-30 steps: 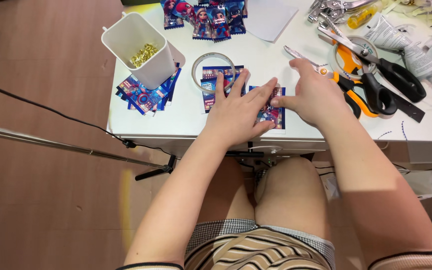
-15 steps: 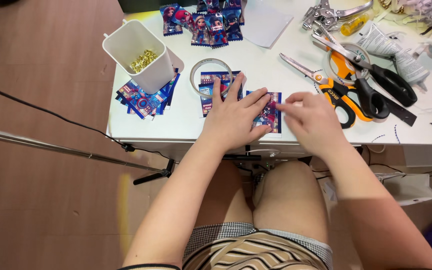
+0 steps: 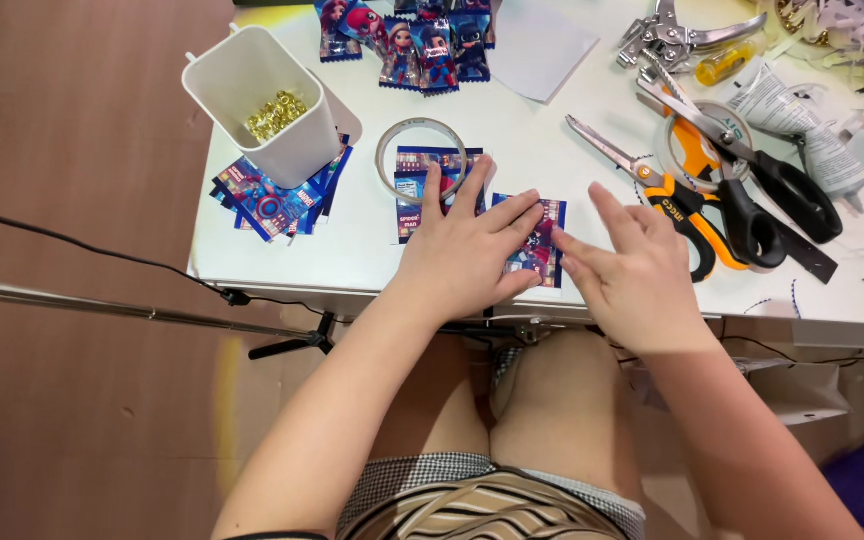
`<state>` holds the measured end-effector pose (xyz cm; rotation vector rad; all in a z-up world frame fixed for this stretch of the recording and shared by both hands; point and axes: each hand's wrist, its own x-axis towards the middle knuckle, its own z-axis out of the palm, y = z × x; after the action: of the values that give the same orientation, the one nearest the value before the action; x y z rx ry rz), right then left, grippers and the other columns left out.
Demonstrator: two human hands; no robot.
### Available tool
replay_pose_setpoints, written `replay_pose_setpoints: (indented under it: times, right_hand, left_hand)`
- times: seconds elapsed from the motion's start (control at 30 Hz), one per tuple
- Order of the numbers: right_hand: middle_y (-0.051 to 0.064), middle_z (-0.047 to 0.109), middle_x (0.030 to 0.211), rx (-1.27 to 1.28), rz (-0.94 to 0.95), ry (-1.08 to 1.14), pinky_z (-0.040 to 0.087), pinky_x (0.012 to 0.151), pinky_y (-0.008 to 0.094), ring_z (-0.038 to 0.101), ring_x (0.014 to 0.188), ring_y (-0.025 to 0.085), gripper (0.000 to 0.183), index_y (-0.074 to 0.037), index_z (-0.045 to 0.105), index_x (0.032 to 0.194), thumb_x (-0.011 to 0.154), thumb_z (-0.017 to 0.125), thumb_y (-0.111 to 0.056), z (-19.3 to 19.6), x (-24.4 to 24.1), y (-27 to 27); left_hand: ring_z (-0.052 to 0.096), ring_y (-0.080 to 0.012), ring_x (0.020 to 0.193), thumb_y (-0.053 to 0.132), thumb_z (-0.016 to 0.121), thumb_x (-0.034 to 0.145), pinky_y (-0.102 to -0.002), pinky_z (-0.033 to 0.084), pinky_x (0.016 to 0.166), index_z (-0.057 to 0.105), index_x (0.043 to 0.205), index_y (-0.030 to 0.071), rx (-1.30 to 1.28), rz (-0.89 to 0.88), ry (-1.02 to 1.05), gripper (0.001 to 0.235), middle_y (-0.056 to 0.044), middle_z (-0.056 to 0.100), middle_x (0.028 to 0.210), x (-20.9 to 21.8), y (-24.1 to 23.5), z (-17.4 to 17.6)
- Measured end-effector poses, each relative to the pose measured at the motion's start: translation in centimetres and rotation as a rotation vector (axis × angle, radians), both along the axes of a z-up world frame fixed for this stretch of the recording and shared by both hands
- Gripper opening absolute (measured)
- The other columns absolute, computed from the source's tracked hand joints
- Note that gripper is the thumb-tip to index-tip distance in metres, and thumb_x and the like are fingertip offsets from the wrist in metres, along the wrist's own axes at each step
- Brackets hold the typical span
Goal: The person cuts open a small blue wrapper with scissors, then arranges several wrappers on a white table. They apply glue to the edges of a wrapper and fold it into a small packet, pressing the edges to seal. The person repeats this process with additional wrappers, stacking the finished packets.
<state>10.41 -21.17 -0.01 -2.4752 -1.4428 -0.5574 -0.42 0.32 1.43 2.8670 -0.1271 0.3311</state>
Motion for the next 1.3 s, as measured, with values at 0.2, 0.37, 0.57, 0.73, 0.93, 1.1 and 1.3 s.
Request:
replay_pose_setpoints:
  times: [0.2,0.37,0.57,0.73,0.93,1.1,1.3]
  right_hand:
    - [0.013,0.062,0.148,-0.007,-0.065,-0.006,0.048,0.09,0.053,0.058,0.12,0.042,0.028,-0.031,0.08,0.124,0.104,0.062,-0.039,-0.8,1.9,1.3]
    - [0.012,0.062,0.147,-0.009,-0.107,0.07,0.047,0.097,0.053,0.055,0.124,0.039,0.029,-0.028,0.079,0.128,0.105,0.061,-0.036,-0.3,1.3,2.1]
    - [0.017,0.062,0.141,0.106,-0.059,0.364,0.045,0.11,0.051,0.053,0.132,0.04,0.045,-0.007,0.073,0.131,0.092,0.075,-0.031,0.1,1.9,0.9]
    - [0.021,0.051,0.149,-0.011,-0.162,0.562,0.033,0.118,0.057,0.039,0.143,0.042,0.095,-0.005,0.057,0.148,0.069,0.092,-0.046,2.3,1.2,2.3]
    - [0.016,0.041,0.15,0.012,-0.356,0.63,0.022,0.119,0.058,0.028,0.142,0.038,0.076,-0.009,0.056,0.147,0.084,0.085,-0.041,2.8,2.7,4.2]
    - [0.012,0.041,0.144,0.025,-0.45,0.62,0.022,0.115,0.059,0.03,0.137,0.036,0.061,-0.016,0.059,0.142,0.091,0.081,-0.041,3.5,3.1,5.4]
    - [0.012,0.044,0.146,0.034,-0.272,0.673,0.02,0.118,0.052,0.032,0.138,0.036,0.047,-0.017,0.057,0.144,0.1,0.069,-0.028,3.3,3.1,4.6]
  left_hand:
    - [0.023,-0.0458,0.151,0.059,0.059,0.092,-0.082,0.006,0.114,0.06,0.144,0.015,-0.009,-0.011,-0.004,0.068,-0.002,0.054,0.153,0.0,0.0,0.0]
    - [0.023,-0.0452,0.151,0.059,0.059,0.092,-0.082,0.006,0.114,0.06,0.144,0.015,-0.01,-0.004,0.004,0.068,-0.002,0.055,0.152,-0.2,0.0,0.3]
    - [0.021,-0.0441,0.152,0.06,0.061,0.091,-0.081,0.006,0.114,0.062,0.142,0.015,-0.008,-0.001,-0.012,0.069,-0.002,0.055,0.152,-0.2,-0.1,0.3]
    - [0.021,-0.0436,0.152,0.061,0.061,0.09,-0.08,0.004,0.114,0.063,0.141,0.015,-0.02,-0.004,-0.008,0.068,-0.003,0.056,0.151,-0.2,0.0,0.2]
    - [0.019,-0.0438,0.152,0.059,0.063,0.09,-0.081,0.004,0.114,0.061,0.143,0.016,-0.017,-0.005,-0.025,0.068,-0.001,0.054,0.152,-0.1,0.0,-0.1]
    - [0.018,-0.043,0.152,0.059,0.063,0.09,-0.081,0.004,0.115,0.059,0.144,0.017,-0.013,-0.008,-0.028,0.069,0.0,0.053,0.153,-0.1,0.1,-0.5]
    - [0.018,-0.0432,0.152,0.058,0.063,0.09,-0.081,0.003,0.115,0.061,0.143,0.016,-0.033,-0.005,-0.023,0.068,-0.001,0.055,0.152,-0.2,0.0,-0.1]
